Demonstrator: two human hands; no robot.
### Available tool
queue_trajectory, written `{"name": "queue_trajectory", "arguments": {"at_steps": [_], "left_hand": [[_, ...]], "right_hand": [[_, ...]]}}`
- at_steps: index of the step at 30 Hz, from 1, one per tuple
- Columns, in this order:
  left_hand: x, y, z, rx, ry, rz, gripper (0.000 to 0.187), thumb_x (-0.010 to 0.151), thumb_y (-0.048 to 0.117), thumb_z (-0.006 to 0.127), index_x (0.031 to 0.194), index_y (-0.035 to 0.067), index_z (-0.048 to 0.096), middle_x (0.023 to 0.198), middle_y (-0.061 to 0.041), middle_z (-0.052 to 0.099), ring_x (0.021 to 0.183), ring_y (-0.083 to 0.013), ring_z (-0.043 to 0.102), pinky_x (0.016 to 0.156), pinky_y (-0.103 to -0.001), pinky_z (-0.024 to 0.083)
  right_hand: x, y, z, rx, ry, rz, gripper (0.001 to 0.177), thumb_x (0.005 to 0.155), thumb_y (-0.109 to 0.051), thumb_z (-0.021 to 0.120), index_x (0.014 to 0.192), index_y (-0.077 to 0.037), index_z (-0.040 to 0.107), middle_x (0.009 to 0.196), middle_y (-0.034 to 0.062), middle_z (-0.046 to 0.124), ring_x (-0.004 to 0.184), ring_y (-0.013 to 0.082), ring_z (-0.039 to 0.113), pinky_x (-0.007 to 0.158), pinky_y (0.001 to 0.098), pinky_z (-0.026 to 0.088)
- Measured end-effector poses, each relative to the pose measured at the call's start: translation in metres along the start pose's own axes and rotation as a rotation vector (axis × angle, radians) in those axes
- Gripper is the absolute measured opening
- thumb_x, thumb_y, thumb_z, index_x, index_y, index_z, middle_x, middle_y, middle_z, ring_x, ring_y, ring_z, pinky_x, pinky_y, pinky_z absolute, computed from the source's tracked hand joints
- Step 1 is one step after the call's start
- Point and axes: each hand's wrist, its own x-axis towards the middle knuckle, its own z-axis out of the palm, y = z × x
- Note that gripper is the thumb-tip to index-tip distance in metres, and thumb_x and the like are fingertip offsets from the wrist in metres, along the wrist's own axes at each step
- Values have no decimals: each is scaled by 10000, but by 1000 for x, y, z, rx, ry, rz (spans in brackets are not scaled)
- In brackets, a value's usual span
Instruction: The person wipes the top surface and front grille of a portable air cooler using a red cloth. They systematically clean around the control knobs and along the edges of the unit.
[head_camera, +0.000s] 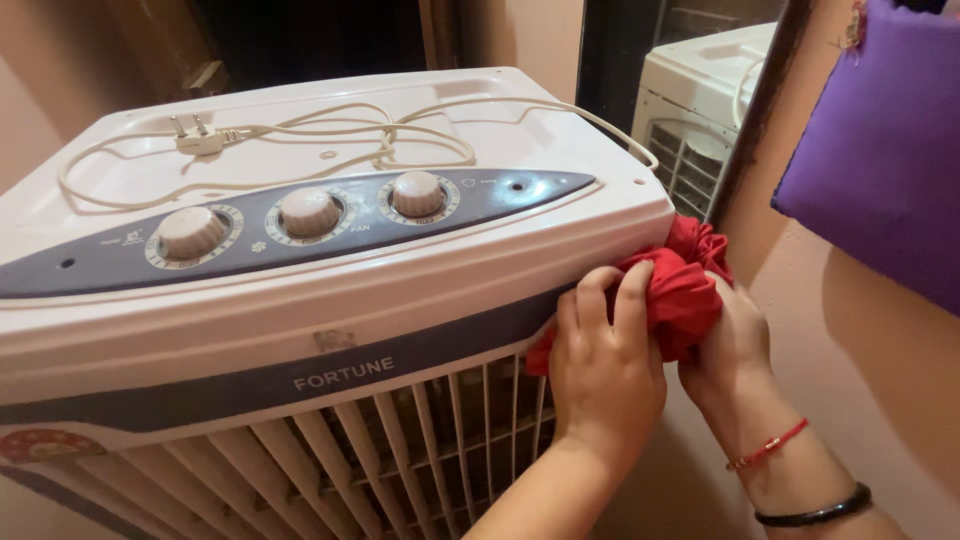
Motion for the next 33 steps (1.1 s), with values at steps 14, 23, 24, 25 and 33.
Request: {"name": "queue_trajectory", "arguments": {"at_steps": [14, 23, 24, 25, 33], "left_hand": [[-35, -18, 17, 86, -210, -72, 481, 885, 47, 604, 1364, 74, 585, 1313, -169, 546, 1228, -403, 536, 879, -468, 560], [-13, -2, 8, 19, -101, -104, 533, 818, -17, 655, 1340, 68, 593, 1288, -134, 586, 1158, -382, 554, 984, -472, 498], [-12, -2, 7, -2, -90, -105, 509, 841, -18, 653, 1339, 71, 595, 1297, -127, 592, 1160, -379, 558, 998, -470, 492], [-12, -2, 6, 11, -109, -88, 528, 815, -20, 653, 1333, 67, 594, 1281, -136, 589, 1160, -385, 556, 982, -466, 497], [-35, -18, 20, 80, -152, -22, 434, 895, 25, 617, 1327, 61, 599, 1162, -141, 571, 1121, -364, 574, 901, -436, 553]], "right_hand": [[-8, 45, -27, -48, 49, 204, 397, 1019, -285, 453, 1376, -170, 581, 1283, 23, 667, 1131, 166, 647, 964, 354, 521], [17, 26, -30, -1, 48, 248, 327, 1030, -231, 460, 1309, -140, 604, 1134, 31, 688, 988, 165, 666, 874, 351, 552], [16, 23, -29, -1, 21, 254, 316, 1039, -236, 473, 1310, -135, 602, 1137, 27, 683, 994, 160, 660, 873, 349, 548], [13, 21, -27, -13, 50, 255, 330, 1035, -244, 462, 1316, -153, 609, 1140, 20, 684, 997, 157, 656, 872, 347, 544], [3, 43, -34, -6, 103, 292, 374, 1014, -320, 430, 1315, -180, 604, 1198, 15, 687, 1064, 169, 659, 921, 355, 535]]}}
